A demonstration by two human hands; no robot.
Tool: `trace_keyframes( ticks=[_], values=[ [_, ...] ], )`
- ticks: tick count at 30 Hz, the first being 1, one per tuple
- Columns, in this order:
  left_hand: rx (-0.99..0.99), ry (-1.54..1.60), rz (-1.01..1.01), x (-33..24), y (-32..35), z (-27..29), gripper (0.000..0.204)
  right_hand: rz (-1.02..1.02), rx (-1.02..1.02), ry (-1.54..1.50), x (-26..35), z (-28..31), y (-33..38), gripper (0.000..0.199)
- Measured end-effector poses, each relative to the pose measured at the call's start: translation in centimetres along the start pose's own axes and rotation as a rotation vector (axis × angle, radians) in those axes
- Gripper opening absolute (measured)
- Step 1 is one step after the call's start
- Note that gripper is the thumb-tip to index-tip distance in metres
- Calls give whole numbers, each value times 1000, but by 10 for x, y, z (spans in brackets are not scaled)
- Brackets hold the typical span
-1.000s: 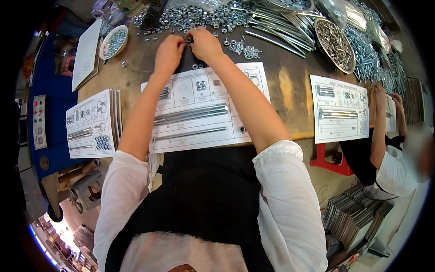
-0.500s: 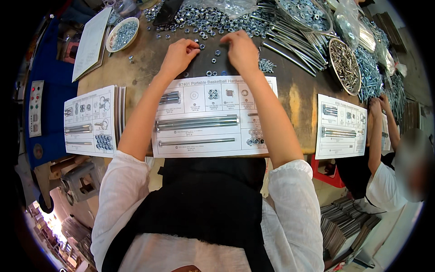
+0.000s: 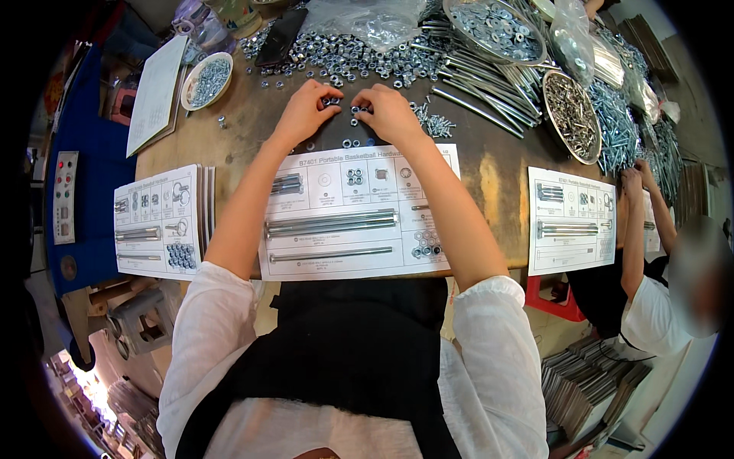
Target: The person sorts small metal fasteners including nuts, washers, and bolts from a large pile on a workbench and arranges them into designated areas on printed instruction sheets. The person repeatedly picks up fasteners by hand and places them onto the sheets, occasionally adjusting the sheets and moving between different piles of hardware.
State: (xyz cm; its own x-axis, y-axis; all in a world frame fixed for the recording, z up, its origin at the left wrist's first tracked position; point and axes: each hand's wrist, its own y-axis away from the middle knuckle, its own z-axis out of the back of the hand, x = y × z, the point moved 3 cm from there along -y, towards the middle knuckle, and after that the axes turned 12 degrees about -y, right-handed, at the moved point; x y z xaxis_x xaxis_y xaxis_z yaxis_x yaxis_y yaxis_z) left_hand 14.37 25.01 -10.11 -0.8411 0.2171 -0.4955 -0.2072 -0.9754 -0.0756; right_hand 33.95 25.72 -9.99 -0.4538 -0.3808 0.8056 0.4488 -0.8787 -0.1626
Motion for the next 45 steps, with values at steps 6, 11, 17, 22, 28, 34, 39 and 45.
trace_keyframes(
  ticks=[6,11,17,22,28,34,39,45],
  values=[
    [10,81,72,-4,12,-8,25,-108,33,-291,26,37,37,24],
    [140,398,-127,-110,91,-12,20,-161,202,-197,48,97,151,24],
    [200,27,-446,-182,148,-77,15,-330,130,-103,42,94,226,20],
    [175,7,-456,-183,156,-83,18,-267,71,-117,40,88,240,16],
    [162,46,-454,-185,169,-79,30,-205,18,-124,37,81,244,14],
    [194,71,-446,-182,170,-72,29,-242,29,-116,44,81,241,14],
    [-62,46,-246,-122,71,-10,25,-52,-85,-78,47,79,164,18],
    [-287,-265,118,29,-45,0,33,133,-243,134,-6,6,-14,30]
  ],
)
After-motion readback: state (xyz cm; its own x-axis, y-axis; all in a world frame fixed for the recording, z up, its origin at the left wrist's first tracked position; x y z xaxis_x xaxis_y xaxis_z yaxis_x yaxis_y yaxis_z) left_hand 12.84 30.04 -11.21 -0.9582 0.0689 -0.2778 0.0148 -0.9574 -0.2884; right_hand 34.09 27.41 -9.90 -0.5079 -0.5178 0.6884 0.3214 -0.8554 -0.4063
